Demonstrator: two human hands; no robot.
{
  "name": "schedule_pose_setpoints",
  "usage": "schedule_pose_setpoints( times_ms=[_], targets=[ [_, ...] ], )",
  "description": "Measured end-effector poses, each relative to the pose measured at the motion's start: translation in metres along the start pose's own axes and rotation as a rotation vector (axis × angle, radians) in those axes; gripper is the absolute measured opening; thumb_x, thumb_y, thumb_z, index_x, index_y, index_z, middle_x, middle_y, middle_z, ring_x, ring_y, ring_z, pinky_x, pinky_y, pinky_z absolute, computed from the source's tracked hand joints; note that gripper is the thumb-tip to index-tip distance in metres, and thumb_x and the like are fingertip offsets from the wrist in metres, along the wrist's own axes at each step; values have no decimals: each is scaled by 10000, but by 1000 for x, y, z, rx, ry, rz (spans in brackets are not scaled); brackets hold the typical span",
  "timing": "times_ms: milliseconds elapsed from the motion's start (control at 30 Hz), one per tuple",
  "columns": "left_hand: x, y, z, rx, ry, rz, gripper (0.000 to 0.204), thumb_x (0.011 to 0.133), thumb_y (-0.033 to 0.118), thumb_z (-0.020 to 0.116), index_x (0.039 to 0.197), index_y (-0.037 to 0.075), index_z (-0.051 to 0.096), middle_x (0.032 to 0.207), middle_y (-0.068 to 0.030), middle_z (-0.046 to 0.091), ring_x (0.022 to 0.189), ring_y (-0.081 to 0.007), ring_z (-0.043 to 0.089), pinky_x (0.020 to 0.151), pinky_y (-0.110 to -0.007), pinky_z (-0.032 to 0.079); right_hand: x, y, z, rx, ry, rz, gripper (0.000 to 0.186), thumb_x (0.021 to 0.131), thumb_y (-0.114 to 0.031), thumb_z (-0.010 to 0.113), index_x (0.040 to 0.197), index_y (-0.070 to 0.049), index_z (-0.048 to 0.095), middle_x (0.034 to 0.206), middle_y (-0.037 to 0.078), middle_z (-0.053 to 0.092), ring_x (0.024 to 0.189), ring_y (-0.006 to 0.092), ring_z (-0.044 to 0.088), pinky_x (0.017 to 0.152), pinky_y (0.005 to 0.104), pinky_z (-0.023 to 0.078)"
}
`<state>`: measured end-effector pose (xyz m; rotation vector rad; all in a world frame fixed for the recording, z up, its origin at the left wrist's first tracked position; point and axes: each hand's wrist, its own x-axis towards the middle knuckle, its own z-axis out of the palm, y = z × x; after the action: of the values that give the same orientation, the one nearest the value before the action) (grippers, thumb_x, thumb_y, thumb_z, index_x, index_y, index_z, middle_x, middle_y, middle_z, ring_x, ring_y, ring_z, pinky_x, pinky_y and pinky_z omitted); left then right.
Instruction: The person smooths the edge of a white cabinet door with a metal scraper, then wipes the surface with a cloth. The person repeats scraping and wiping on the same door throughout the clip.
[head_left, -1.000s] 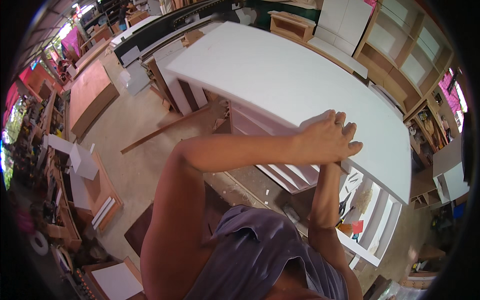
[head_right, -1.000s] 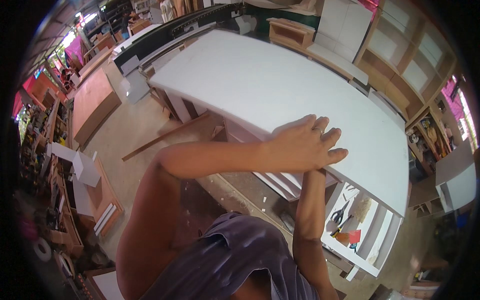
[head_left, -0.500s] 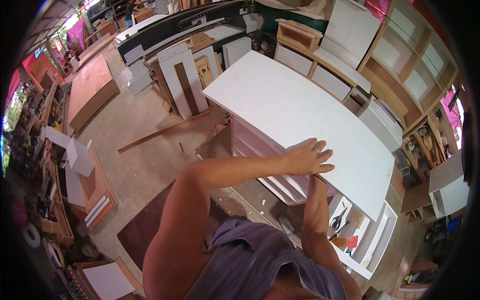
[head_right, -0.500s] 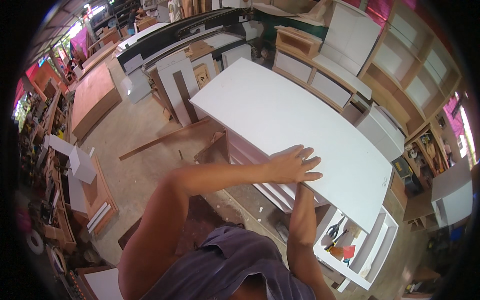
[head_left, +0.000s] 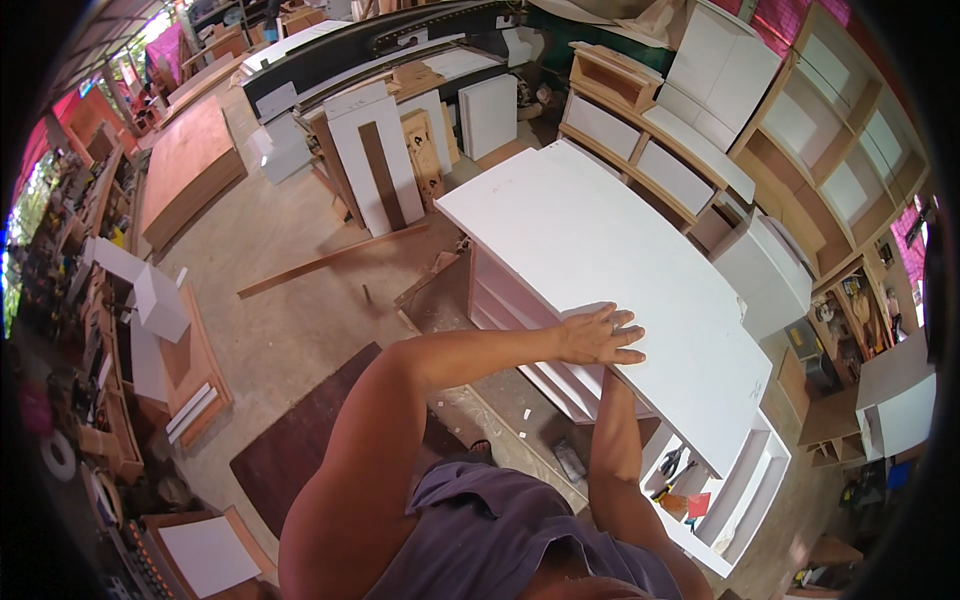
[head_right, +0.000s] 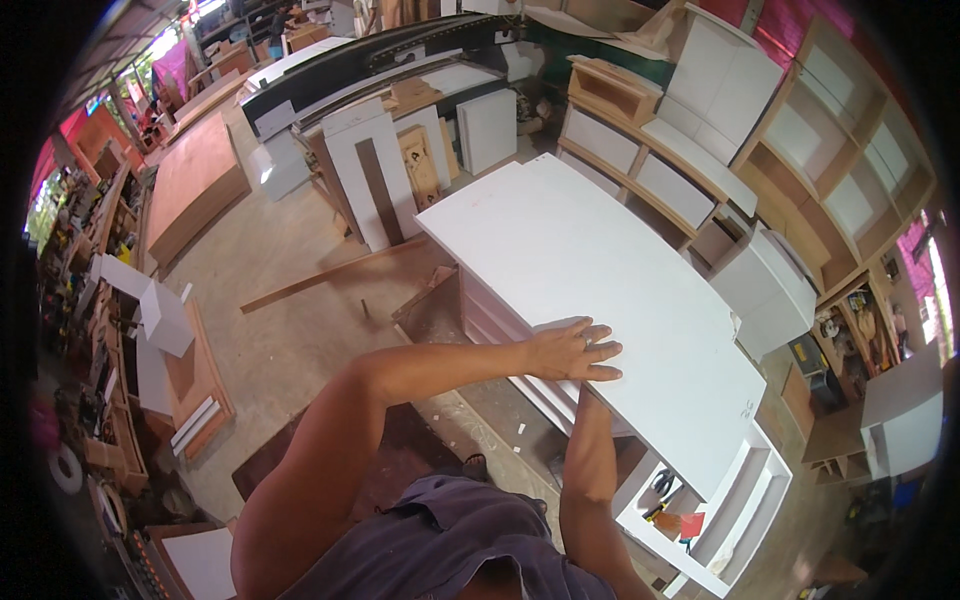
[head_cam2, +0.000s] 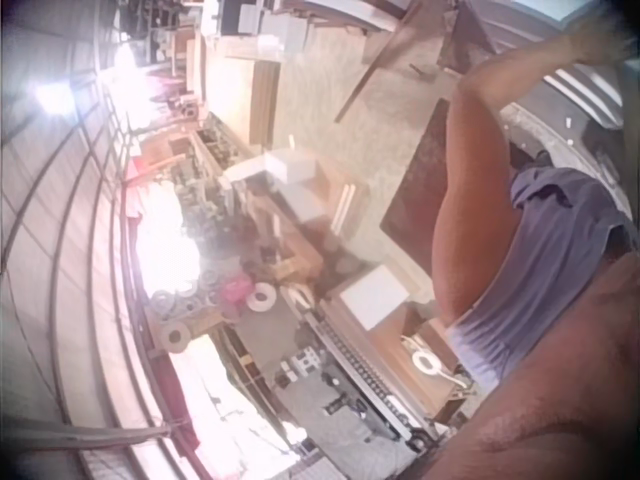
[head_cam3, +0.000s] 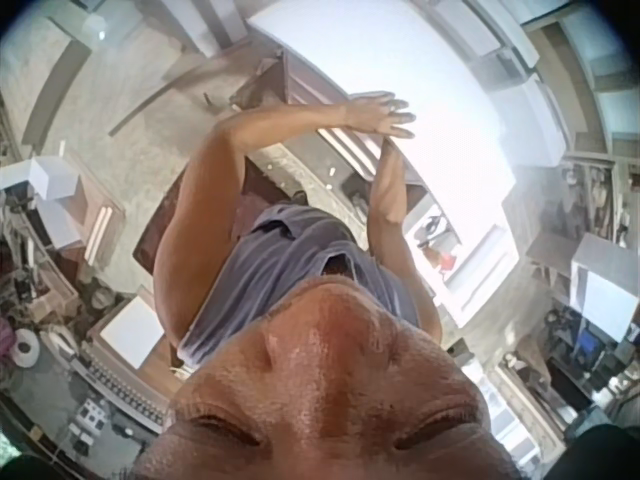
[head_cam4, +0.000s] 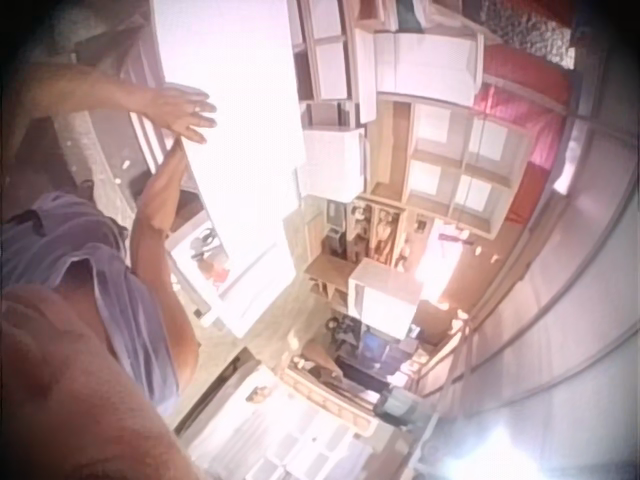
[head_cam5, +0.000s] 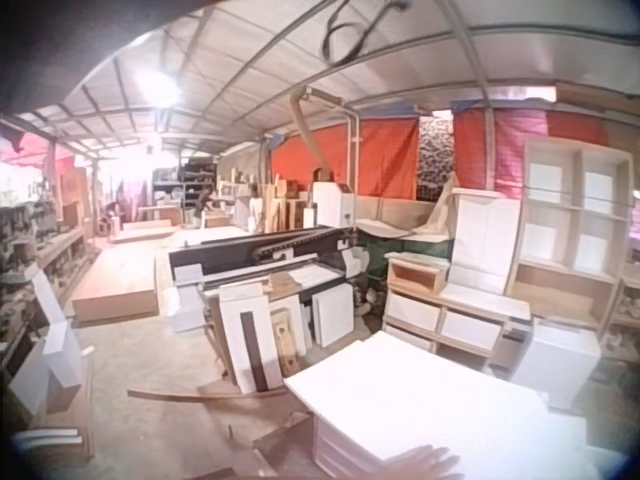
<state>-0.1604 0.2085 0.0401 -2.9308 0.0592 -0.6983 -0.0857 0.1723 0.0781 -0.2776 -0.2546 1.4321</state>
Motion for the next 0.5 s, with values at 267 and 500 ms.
schedule_pose_setpoints(
  times_ms=[267, 500],
  targets=[
    [34, -14, -22, -39, -183, -39, 429, 955, 180, 482, 1367, 295, 504, 1416, -140, 482, 1268, -390, 527, 1023, -602, 461, -47, -26, -17, -55, 94, 203, 610, 1019, -508, 419, 1380, -22, 492, 1324, 164, 595, 1243, 346, 554, 1124, 496, 384],
    [2, -14, -37, -387, -504, -178, 779, 794, 522, 731, 1470, 237, 467, 1567, -147, 350, 1462, -366, 280, 1154, -647, 214, -232, -60, -157, -526, 183, 650, 669, 970, -552, 510, 1347, 0, 540, 1206, 184, 654, 1046, 328, 657, 976, 461, 481]
  ],
)
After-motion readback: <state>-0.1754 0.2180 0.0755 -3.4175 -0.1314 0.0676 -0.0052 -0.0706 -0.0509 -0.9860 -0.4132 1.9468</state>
